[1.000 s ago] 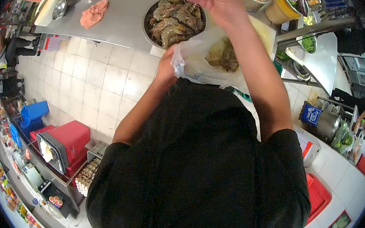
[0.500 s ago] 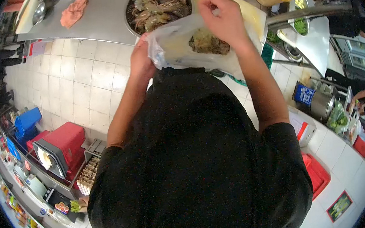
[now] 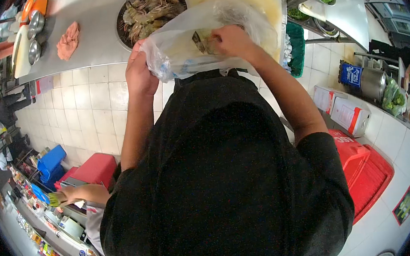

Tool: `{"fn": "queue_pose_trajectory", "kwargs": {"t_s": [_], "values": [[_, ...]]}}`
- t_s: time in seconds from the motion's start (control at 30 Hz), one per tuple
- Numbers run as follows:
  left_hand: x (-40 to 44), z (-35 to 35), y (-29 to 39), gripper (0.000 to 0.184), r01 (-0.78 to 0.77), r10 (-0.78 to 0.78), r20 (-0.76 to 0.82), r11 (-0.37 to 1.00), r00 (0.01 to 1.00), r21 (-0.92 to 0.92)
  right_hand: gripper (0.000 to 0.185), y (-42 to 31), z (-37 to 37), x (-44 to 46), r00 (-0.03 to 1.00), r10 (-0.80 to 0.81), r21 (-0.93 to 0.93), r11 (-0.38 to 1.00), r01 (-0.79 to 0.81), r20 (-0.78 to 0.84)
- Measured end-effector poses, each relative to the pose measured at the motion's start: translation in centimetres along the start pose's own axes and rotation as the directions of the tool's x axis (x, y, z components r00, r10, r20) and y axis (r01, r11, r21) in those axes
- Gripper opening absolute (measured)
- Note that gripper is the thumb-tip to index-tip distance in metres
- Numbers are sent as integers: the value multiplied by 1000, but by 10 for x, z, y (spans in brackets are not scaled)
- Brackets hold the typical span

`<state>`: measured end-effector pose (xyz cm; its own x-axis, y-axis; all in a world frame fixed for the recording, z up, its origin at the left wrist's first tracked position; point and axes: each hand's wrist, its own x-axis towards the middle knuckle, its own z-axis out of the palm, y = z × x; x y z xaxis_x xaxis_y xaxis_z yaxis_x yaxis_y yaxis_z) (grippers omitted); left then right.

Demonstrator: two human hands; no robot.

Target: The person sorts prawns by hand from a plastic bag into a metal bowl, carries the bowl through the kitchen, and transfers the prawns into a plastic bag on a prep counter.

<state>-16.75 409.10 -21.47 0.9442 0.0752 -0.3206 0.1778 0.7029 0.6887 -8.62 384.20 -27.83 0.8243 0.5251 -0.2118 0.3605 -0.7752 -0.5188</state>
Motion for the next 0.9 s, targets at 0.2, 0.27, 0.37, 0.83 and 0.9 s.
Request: {"fn": "queue_pose_trajectory", "kwargs": {"t_s": [0.2,0.27,0.37,0.83,0.9], "values": [[1,1,2,23,-42,42,26,999,999,-6,31,-11,10,29,983,130,296,951,-86,-133],[0,4,3,23,-53,53,24,999,998,-5,36,-29,20,37,986,137,19,991,-136,-97],[1,4,5,23,-89,89,7,996,996,13,45,-24,47,51,984,177,-99,979,-180,-35],[6,14,1,18,-82,82,-33,997,996,10,27,-13,-166,-107,757,435,771,621,139,-487],[10,21,1,20,-70,72,-26,995,997,77,26,19,-187,-128,656,509,797,549,252,-558]]}}
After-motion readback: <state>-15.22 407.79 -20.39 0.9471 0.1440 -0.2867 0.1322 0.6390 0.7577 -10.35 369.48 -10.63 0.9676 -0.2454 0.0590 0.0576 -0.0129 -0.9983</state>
